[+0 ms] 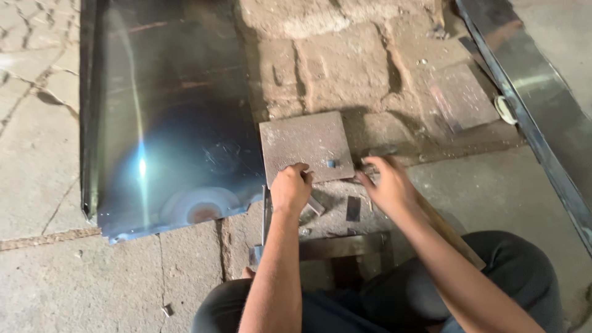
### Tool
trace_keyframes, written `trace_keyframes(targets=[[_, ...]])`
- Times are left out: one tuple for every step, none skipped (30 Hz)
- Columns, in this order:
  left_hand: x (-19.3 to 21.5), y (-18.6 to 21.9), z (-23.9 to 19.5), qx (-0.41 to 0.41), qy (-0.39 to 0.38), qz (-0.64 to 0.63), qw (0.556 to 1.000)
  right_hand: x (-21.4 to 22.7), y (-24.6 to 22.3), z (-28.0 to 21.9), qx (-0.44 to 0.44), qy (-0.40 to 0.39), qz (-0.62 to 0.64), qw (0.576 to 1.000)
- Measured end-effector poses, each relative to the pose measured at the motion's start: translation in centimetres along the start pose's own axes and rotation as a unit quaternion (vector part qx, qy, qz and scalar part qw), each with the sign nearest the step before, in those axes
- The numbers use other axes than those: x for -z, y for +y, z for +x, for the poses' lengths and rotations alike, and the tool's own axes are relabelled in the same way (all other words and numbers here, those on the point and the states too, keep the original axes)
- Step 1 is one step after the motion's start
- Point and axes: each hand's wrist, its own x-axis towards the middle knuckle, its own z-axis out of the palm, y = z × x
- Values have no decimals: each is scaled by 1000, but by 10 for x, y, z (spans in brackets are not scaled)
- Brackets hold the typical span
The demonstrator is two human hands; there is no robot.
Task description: The person uses a hammer to flatten and shape a small metal component on a stone block while sitting on the floor. They handle the piece by hand to reposition it between strikes.
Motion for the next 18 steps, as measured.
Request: trace_keyframes(targets=[[1,2,3,-9,13,-1,1000,11,13,-13,65,37,-129,989],[1,4,1,-16,21,-2,1000,16,23,-28,73,47,-230,969],[-1,6,0,-24,29,-2,999,20,35,-33,80,57,-328,939],[0,7,-2,-21,25,5,999,23,44,-35,-16,-28,-273,962],[0,8,-5,-18,20,12,1000,27,50,-35,-113,-111,-211,964],[0,9,-4,-16,15,21,1000,30,54,-26,-211,-191,-144,948],[1,9,-4,-14,9,24,1000,37,58,-15,-227,-230,-99,941],[2,8,-5,-12,2,26,1000,49,62,-4,-241,-268,-55,931],[2,7,-3,-9,-4,29,1000,61,63,6,-254,-305,-9,918],[1,4,-7,0,-9,42,999,72,63,9,-225,-288,33,930],[0,1,-8,9,-14,56,998,80,59,12,-195,-269,76,940],[-1,0,-7,18,-15,67,997,88,56,16,-163,-248,116,948],[-2,-1,-7,10,-7,56,998,93,52,17,-163,-242,150,945],[-2,-2,-6,3,2,46,999,93,45,17,-162,-236,186,940],[-2,-3,-8,-4,11,37,999,93,41,15,-161,-229,221,934],[-1,-3,-5,-5,5,46,999,88,38,16,-156,-242,235,928],[-1,-2,-4,-6,-2,56,998,78,32,14,-152,-254,249,922],[-3,-2,-6,-5,-9,62,998,70,30,10,-148,-269,260,915]])
